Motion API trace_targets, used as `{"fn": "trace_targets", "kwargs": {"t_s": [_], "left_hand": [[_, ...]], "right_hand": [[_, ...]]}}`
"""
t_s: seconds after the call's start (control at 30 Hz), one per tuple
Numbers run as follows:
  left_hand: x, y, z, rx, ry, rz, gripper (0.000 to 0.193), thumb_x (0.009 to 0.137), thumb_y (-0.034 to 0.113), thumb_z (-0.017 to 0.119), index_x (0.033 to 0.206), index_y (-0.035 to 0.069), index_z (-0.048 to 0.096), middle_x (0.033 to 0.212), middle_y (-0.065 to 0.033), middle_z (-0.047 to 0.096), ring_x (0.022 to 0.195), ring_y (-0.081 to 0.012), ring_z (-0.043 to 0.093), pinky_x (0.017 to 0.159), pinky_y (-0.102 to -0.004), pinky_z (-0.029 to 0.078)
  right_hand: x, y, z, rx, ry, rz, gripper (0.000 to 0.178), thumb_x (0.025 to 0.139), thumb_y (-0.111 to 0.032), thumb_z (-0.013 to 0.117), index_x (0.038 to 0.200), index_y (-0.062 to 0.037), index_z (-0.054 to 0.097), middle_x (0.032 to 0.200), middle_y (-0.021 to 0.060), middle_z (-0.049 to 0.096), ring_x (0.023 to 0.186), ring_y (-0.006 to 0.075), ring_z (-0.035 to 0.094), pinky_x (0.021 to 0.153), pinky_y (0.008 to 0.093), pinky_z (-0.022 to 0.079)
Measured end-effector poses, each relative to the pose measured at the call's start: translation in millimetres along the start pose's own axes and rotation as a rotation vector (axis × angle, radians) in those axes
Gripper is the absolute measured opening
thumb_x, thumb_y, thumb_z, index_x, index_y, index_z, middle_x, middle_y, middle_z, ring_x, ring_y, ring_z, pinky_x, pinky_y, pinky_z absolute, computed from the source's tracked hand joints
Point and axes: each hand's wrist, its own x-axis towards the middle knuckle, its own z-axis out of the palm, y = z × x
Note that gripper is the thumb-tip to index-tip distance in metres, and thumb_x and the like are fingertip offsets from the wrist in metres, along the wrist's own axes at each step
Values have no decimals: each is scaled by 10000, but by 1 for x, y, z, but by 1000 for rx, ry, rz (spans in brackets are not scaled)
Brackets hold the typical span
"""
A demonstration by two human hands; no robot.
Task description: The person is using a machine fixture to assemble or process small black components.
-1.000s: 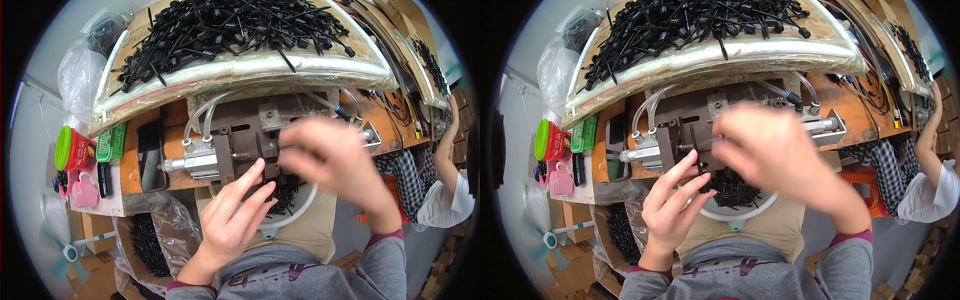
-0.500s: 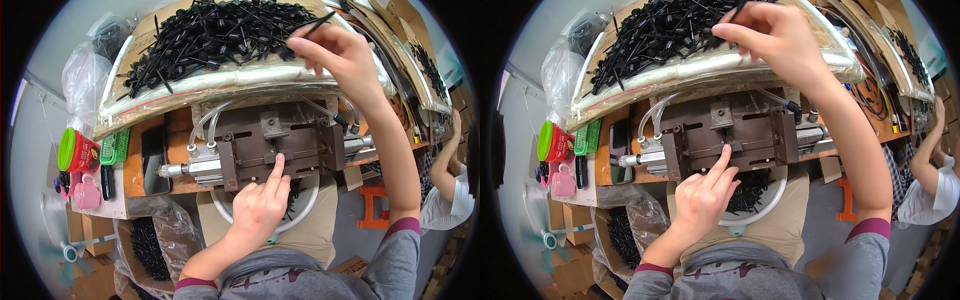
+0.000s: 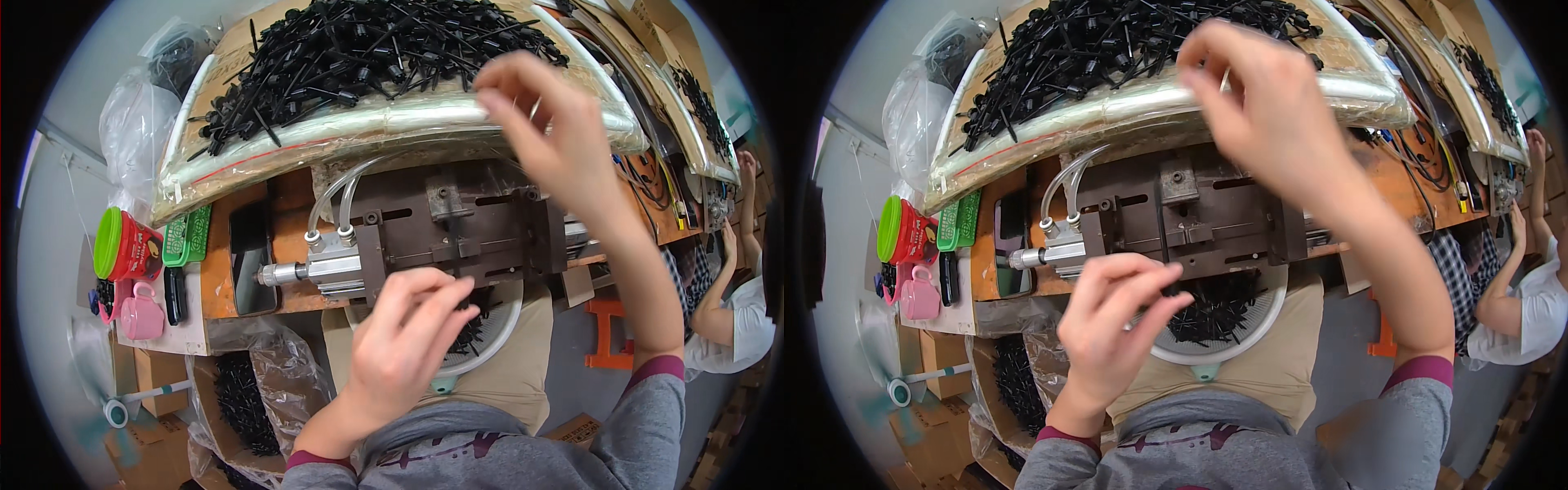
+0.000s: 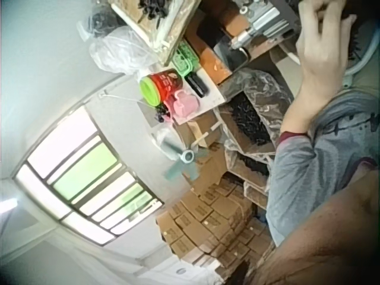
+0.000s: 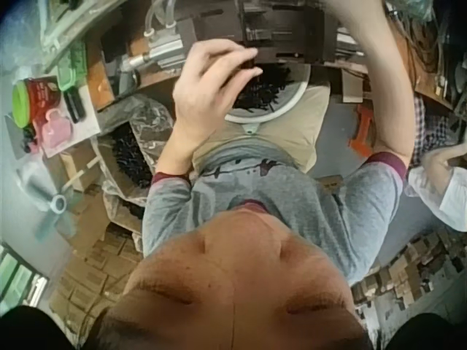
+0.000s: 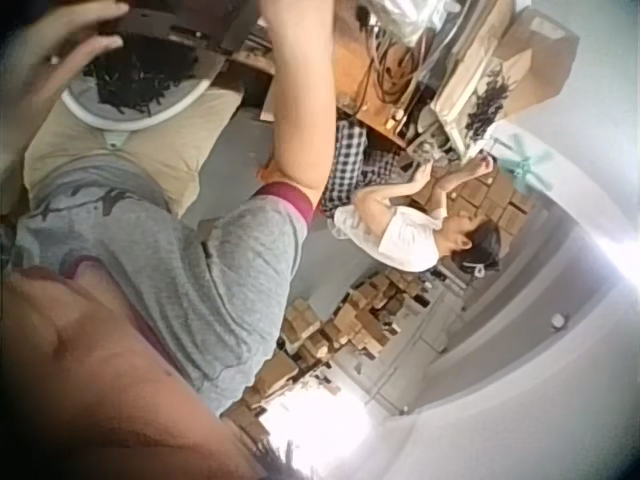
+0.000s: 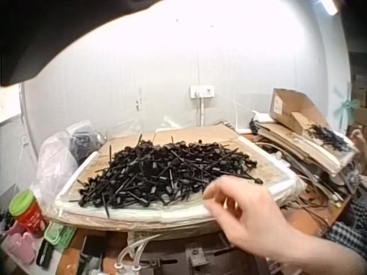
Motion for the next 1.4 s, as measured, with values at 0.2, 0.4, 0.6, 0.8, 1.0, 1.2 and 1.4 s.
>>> {"fn": "trace_targets", "kwargs": {"t_s": [0.2,0.4,0.6,0.8,1.0,1.2,1.4], "left_hand": [[-19,-14,24,435,-220,131,246,750,127,829,956,41,727,1324,-164,658,627,-163,653,593,-263,524],[-14,-20,31,508,-212,132,281,715,145,842,954,53,726,1283,-135,689,569,-166,626,564,-264,506],[-1,-10,22,483,-284,148,285,733,180,851,958,53,730,1231,-133,710,576,-178,638,568,-273,519],[67,-6,-12,307,14,302,255,782,138,848,984,28,737,1036,-140,750,765,-226,722,694,-302,584],[164,-50,-5,572,85,500,196,792,100,763,984,63,751,1032,-73,709,992,-278,636,883,-389,513],[193,-65,11,691,-90,412,173,789,159,769,925,53,776,936,-96,672,958,-282,649,860,-405,521],[175,-30,-19,134,-219,47,218,870,175,770,1032,28,769,971,-34,680,844,-108,637,734,-281,519]], "right_hand": [[34,61,2,-535,-72,-210,160,868,-144,721,970,-38,658,872,73,593,899,272,606,826,389,482],[30,36,8,-377,-139,-48,141,824,-137,717,879,-28,647,893,123,671,942,307,651,869,420,513],[24,38,-7,-154,-258,-182,183,831,-116,716,1000,-55,685,899,120,680,937,325,658,836,435,517],[-1,11,-21,108,-243,-55,226,818,-108,758,1007,-28,664,892,87,680,776,197,652,683,335,520],[-106,-40,-13,18,-240,-85,290,768,-8,774,1010,14,617,1217,196,599,1012,345,653,866,401,556],[-142,-51,21,-166,-371,-104,180,750,-55,646,912,-1,590,1318,249,630,658,178,670,615,282,538],[-136,-48,20,-315,-381,-160,151,754,-98,674,865,-44,587,1248,215,686,508,151,619,521,256,503]]}}
